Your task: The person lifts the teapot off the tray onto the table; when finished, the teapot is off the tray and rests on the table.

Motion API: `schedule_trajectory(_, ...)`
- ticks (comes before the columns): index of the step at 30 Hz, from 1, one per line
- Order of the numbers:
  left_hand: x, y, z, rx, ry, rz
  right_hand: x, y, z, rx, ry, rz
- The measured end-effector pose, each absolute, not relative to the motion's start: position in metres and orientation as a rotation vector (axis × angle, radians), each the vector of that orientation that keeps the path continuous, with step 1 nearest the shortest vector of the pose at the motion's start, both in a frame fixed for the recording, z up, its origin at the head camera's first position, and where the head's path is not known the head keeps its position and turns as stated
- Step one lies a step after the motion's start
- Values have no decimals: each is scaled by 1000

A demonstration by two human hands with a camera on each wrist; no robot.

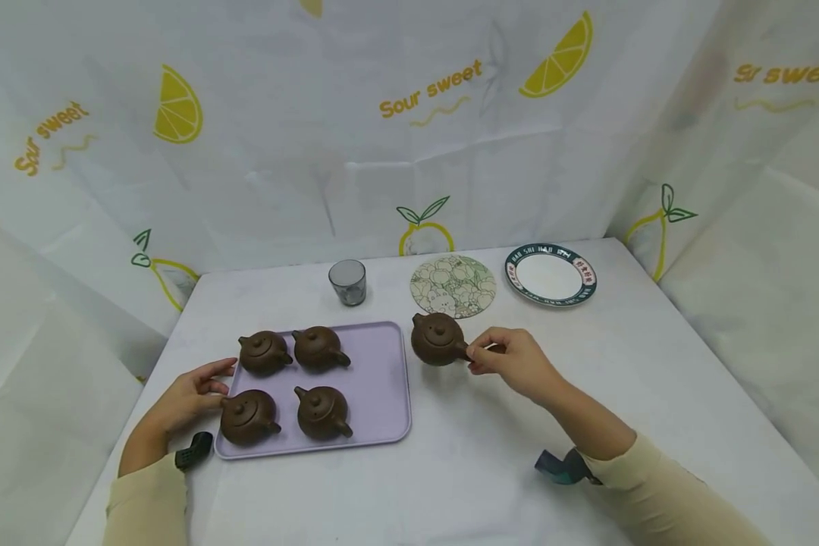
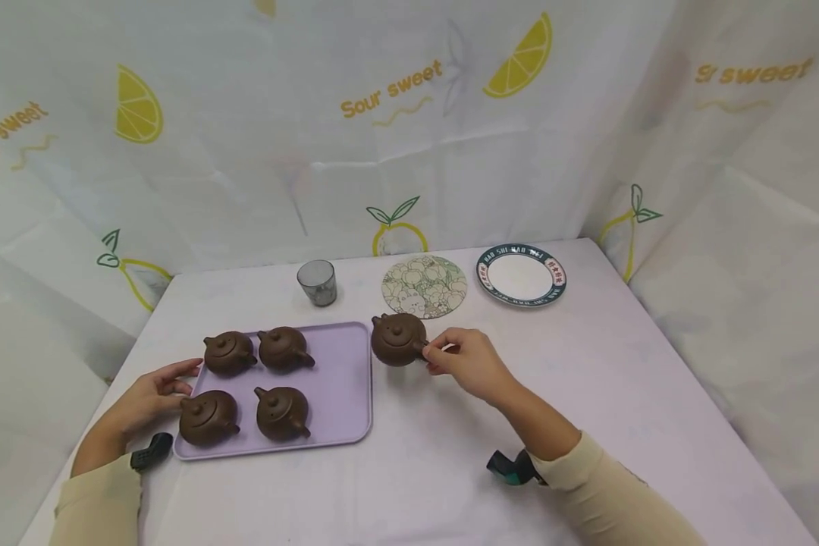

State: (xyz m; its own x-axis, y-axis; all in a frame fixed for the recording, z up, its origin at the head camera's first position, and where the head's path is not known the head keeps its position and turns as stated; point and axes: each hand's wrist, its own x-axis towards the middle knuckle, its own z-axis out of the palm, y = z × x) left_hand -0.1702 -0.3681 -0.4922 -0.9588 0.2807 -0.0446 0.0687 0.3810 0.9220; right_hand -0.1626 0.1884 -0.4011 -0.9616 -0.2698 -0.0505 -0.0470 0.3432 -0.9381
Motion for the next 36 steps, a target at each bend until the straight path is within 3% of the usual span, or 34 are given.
schedule_trajectory(13, -171, -369, -492, 305, 2448, 1611, -191, 254, -412, -18, 2538, -1581)
schedule_trajectory(36, -170, -367, -491, 256, 2446, 1599, -211, 269, -446, 45, 2428, -1578)
